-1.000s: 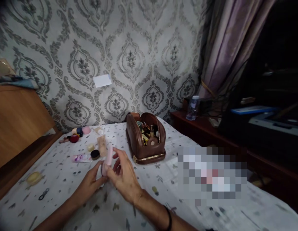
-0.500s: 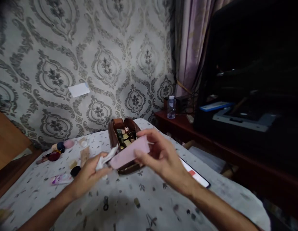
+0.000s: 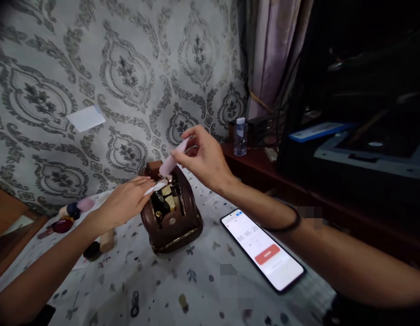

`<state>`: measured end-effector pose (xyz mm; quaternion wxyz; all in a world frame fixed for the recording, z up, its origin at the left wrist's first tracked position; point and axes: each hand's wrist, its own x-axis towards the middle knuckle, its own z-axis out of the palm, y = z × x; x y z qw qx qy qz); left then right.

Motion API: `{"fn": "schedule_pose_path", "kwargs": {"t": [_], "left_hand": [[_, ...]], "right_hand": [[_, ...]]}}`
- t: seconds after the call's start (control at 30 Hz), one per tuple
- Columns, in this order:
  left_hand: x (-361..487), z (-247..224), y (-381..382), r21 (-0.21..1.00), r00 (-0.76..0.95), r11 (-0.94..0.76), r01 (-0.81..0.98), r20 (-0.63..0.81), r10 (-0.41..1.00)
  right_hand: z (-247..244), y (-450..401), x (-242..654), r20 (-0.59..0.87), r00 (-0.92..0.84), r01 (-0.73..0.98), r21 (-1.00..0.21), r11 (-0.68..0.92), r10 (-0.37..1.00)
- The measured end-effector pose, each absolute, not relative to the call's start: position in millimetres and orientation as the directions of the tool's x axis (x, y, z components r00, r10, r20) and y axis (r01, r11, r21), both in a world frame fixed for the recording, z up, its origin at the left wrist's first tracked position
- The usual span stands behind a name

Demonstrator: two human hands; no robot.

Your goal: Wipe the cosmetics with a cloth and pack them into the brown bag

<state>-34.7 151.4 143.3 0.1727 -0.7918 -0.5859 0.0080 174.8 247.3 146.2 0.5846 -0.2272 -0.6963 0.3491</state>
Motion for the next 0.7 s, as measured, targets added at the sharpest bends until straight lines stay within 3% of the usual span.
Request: {"fn": "schedule_pose_path", "kwargs": {"t": [0.13,0.27,0.5,0.7], "left_hand": [[-35.4,145.3,149.7,-0.301,0.338,-0.281,0.911,0.16,0.927],[-43.3,138.9,150.1,-0.266,0.398,-0.339,0.902,0.208,0.894],[-50.6,130.3,152.7,-0.193,0.412,-0.368,0.91,0.295,0.862],[-48.0,130.7,153.2,-0.162,0.382,-0.348,0.923,0.3,0.874]], "right_hand": [[146.0,275.1,147.4,0.672,-0.274,0.057,-0.703,0.709,0.688],[153.1,288.5,121.5,0.586,-0.41,0.234,-0.672,0.702,0.698],[155.4,296.0,81.5,0.295,-0.698,0.367,-0.635,0.68,0.652],[154.1,290.8,78.2,0.07,-0.849,0.429,-0.49,0.759,0.525]]}}
